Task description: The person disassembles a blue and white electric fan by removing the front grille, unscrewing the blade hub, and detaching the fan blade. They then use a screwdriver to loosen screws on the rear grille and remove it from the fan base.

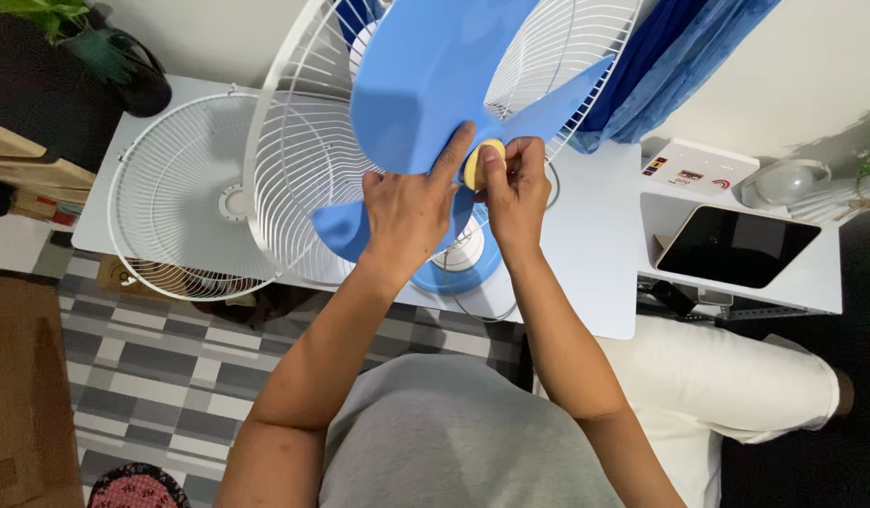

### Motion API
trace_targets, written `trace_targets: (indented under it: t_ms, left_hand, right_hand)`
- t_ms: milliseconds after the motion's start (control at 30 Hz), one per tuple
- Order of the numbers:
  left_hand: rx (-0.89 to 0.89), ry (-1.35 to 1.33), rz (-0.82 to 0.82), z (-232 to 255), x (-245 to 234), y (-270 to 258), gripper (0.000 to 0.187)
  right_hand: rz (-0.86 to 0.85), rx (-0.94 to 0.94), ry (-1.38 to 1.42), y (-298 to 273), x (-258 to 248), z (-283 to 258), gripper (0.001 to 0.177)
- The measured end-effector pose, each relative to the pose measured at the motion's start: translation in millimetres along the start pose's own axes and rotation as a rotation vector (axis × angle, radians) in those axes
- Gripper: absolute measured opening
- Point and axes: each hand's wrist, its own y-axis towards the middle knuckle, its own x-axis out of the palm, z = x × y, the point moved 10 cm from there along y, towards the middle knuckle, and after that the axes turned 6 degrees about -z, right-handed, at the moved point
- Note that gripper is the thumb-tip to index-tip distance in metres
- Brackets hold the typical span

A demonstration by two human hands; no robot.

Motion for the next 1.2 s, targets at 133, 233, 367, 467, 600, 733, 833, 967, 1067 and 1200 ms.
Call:
trace_targets:
  t_ms: [133, 233, 367, 467, 600, 733, 833, 967, 1067, 1200]
  left_hand:
    - [-0.013, -0.012, -0.028, -6, 2, 1, 0.078]
    - [0.015, 0.007, -0.006, -7, 2, 1, 0.079]
    - [-0.063, 0.001, -0.072, -14, 20, 2, 0.074]
    - [0.018, 0.023, 0.143, -3, 5, -6, 0.074]
    - [0.059, -0.001, 0.206, 0, -2, -16, 0.072]
    - [0.094, -0.073, 0.232, 4, -9, -22, 0.068]
    - [0.120, -0.083, 0.331, 13, -19, -38, 0.057]
    - [0.089, -0.176, 0.220, 11, -17, -78, 0.043]
    - [0.095, -0.472, 0.235, -16, -28, -121, 0.031]
    - [0.126, -0.348, 0.338, -51, -48, -187, 0.028]
  right_hand:
    - [-0.003, 0.063, -0.095, -1, -11, 2, 0.027]
    - [0.022, -0.199, -0.051, -12, -13, -27, 0.034]
    - [-0.007, -0.517, -0.317, -41, 24, -51, 0.059]
    - [0.067, -0.546, -0.250, -47, 24, -40, 0.056]
    - [0.014, -0.456, -0.294, -38, 13, -7, 0.044]
    - [-0.167, -0.138, 0.048, -27, 10, 47, 0.027]
    - [-0.198, -0.202, 0.366, -46, 12, 49, 0.041]
    - [-0.465, -0.116, 0.541, -86, 46, 54, 0.053]
    - [-0.660, 0.033, 0.552, -125, 86, 68, 0.051]
    - [-0.863, 0.038, 0.417, -169, 151, 81, 0.038]
